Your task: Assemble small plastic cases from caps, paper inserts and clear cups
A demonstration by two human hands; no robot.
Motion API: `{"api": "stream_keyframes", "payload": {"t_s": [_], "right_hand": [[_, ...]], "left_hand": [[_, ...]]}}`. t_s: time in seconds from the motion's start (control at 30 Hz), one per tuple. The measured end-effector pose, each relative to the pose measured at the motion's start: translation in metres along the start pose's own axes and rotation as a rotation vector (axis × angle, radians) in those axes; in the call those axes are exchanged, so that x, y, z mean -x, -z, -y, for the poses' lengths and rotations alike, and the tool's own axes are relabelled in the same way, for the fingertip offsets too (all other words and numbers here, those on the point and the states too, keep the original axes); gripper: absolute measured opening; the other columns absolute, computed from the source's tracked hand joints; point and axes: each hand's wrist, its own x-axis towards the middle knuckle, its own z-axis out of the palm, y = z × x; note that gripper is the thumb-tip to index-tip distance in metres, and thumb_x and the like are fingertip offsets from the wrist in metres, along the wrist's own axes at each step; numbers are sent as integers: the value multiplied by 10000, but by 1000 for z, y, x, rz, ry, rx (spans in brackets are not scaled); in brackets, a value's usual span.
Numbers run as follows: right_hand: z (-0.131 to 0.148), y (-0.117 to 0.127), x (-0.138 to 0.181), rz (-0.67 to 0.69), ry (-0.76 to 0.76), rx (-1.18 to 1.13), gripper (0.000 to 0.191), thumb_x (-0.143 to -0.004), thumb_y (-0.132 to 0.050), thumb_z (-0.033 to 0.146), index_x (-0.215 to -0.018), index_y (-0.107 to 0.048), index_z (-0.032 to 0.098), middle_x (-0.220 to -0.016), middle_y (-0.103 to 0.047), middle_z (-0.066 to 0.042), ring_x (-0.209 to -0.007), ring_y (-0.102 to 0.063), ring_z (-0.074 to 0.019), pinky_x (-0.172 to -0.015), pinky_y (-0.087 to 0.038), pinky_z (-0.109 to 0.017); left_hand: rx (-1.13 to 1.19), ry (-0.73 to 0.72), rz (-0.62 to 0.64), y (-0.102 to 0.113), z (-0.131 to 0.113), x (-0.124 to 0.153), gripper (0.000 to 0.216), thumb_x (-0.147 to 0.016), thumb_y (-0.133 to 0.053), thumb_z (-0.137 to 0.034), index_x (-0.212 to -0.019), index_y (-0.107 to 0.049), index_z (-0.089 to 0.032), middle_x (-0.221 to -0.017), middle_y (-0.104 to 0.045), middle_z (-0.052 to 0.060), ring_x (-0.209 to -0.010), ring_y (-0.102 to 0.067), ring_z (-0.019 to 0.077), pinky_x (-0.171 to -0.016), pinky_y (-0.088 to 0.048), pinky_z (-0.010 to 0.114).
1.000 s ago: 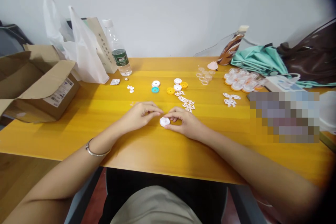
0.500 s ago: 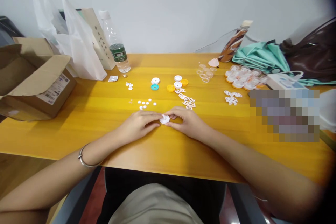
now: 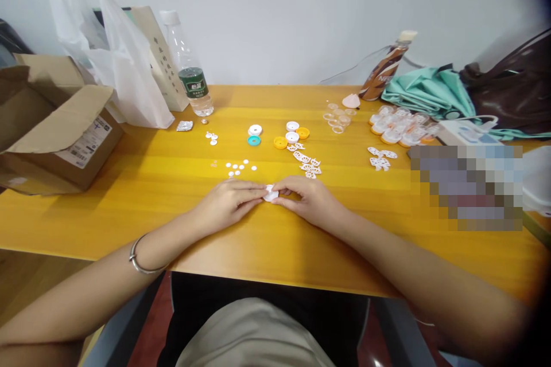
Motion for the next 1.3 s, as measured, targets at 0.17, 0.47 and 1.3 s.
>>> {"api": "stream_keyframes", "payload": {"t_s": [0.17, 0.47, 1.3], "right_hand": [[-1, -1, 0, -16, 43, 24, 98, -778, -591, 225, -856, -640, 192, -837, -684, -47, -744, -619, -152, -718, -488, -287], [-2, -3, 1, -20, 149, 145, 138, -821, -545, 217, -815, -677, 177, -855, -676, -68, -785, -619, -155, -717, -489, -273], [-3, -3, 0, -13, 85, 43, 78, -780, -586, 205, -752, -656, 184, -838, -626, -56, -769, -596, -144, -726, -483, -284]], "left_hand": [[-42, -8, -4, 0, 0, 0, 277, -868, -452, -197, -1095, -610, -210, -1094, -641, 56, -974, -614, 163, -866, -499, 302], [-196, -68, -24, -3, -2, 2, 263, -874, -449, -210, -1086, -604, -201, -1082, -644, 52, -941, -622, 155, -823, -510, 298], [-313, 152, 50, -6, -12, -25, 194, -869, -459, -309, -824, -614, -201, -773, -631, -6, -753, -589, 145, -707, -320, 297]]}}
